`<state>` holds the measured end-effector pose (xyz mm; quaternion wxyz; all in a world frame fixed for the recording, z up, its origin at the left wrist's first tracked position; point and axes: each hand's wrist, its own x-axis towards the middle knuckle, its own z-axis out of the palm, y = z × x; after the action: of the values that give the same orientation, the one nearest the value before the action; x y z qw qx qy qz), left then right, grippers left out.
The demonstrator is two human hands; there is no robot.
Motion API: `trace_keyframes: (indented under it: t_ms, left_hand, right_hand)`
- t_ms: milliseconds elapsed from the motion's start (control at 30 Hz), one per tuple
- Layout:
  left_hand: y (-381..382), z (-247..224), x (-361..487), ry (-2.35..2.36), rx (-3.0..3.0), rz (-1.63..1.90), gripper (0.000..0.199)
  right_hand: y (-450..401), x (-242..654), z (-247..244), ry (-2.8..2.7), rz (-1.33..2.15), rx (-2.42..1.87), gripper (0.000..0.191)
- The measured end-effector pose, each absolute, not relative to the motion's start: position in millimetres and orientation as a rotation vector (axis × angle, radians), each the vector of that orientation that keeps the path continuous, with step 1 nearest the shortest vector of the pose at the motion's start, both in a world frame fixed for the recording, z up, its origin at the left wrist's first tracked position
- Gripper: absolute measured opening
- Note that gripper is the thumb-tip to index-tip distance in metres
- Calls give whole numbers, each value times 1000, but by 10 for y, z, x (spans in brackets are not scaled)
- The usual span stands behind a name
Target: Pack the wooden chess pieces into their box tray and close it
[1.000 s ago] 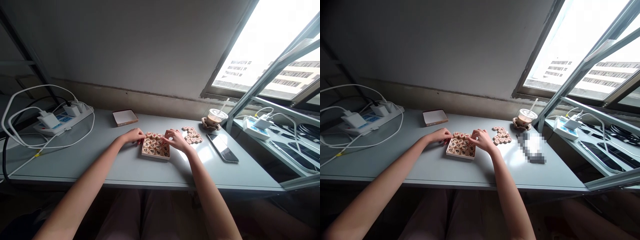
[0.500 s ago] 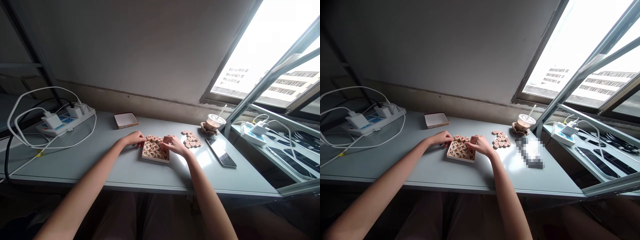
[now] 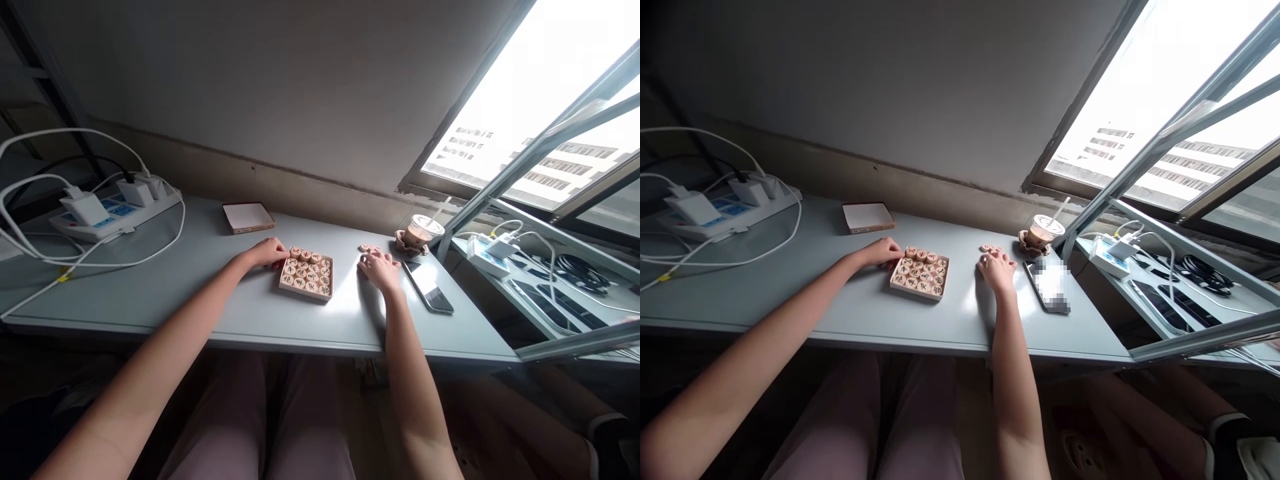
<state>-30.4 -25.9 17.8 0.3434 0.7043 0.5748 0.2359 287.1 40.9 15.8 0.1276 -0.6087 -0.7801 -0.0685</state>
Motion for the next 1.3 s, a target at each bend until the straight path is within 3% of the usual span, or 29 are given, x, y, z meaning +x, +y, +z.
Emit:
trace_keyframes:
  t_ms: [333,500,767,1300]
  left_hand:
    - [-304,270,-244,1606,1848,588,33]
    - [-294,282,-257,1588,1848,547,36]
    - [-281,243,-259,1583,1871,567,32]
    - [-264,208,-257,1585,1882,605,33]
  right_hand:
    - [461,2921,161,-2116,-175,-1852,28]
    - [444,3001,270,-2039,47,-1998,28]
    - [246,2473,294,-2243,421,-1131,32]
    - [181,2292,217,-2343,493,-1092,28]
